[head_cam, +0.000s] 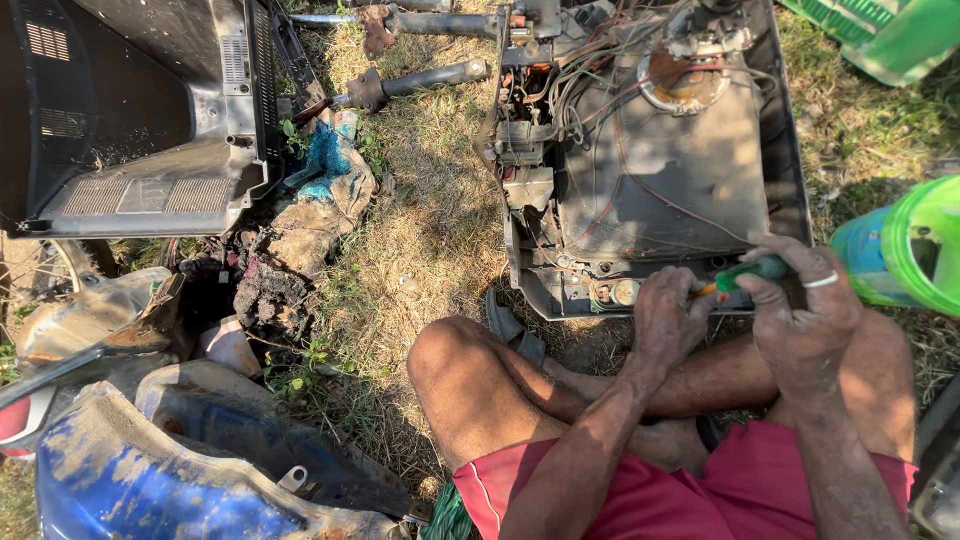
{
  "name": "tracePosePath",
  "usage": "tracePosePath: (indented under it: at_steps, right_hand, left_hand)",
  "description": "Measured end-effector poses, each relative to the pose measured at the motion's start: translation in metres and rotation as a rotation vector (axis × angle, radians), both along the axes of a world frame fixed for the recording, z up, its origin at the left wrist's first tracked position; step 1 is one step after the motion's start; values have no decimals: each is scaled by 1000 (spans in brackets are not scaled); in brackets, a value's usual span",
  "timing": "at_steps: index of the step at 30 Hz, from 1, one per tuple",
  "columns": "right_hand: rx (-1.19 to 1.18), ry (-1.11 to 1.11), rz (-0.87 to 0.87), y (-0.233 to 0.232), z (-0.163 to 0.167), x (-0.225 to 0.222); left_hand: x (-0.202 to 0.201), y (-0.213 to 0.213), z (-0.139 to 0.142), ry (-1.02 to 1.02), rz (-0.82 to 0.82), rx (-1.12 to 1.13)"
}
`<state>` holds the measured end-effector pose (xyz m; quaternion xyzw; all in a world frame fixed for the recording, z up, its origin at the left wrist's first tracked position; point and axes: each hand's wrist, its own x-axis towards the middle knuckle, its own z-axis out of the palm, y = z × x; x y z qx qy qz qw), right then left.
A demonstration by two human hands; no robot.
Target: The person sits on the ground and uses a screwdriver to remove screws and components from a disassembled CRT television chassis. They extract a circuit board and set it aside while continuing to work on the internal wiring.
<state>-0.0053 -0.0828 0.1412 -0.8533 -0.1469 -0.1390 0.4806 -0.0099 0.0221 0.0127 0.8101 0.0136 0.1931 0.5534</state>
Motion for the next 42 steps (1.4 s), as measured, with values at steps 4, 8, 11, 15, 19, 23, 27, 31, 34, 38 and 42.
tracePosePath:
  at_steps: [4,8,11,15,19,23,27,31,34,38,42]
  right_hand:
    - [331,68,306,-15,0,12]
    - [165,-26,357,-13,3,9]
    - [-221,-339,107,-3,1,1]
    - [-44,-109,106,-8,1,4]
    - [169,182,430,-22,6,23]
    - [-40,-63,461,-12,-1,32]
    - [-232,-39,261,2,-9,37]
    - [-67,60,360,-6,-5,46]
    - [73,94,462,-11,1,50]
    - [-61,-144,436,1,0,47]
    - [11,-12,168,6,-6,43]
  left_hand:
    - [7,12,-14,-170,-221,0]
    - [11,7,-22,-22,-143,87]
    - [9,-5,-16,-30,-34,126]
    - [5,-1,0,84,-40,111]
    - [14,30,4,-24,-416,-59]
    - [37,46,0,213,-446,265]
    - [53,47,-3,254,-412,312]
    - [56,50,-8,431,-444,327]
    - [55,57,-16,43,-576,138]
    - [57,50,-26,250,-454,212]
    - [58,47,-33,354,-433,215]
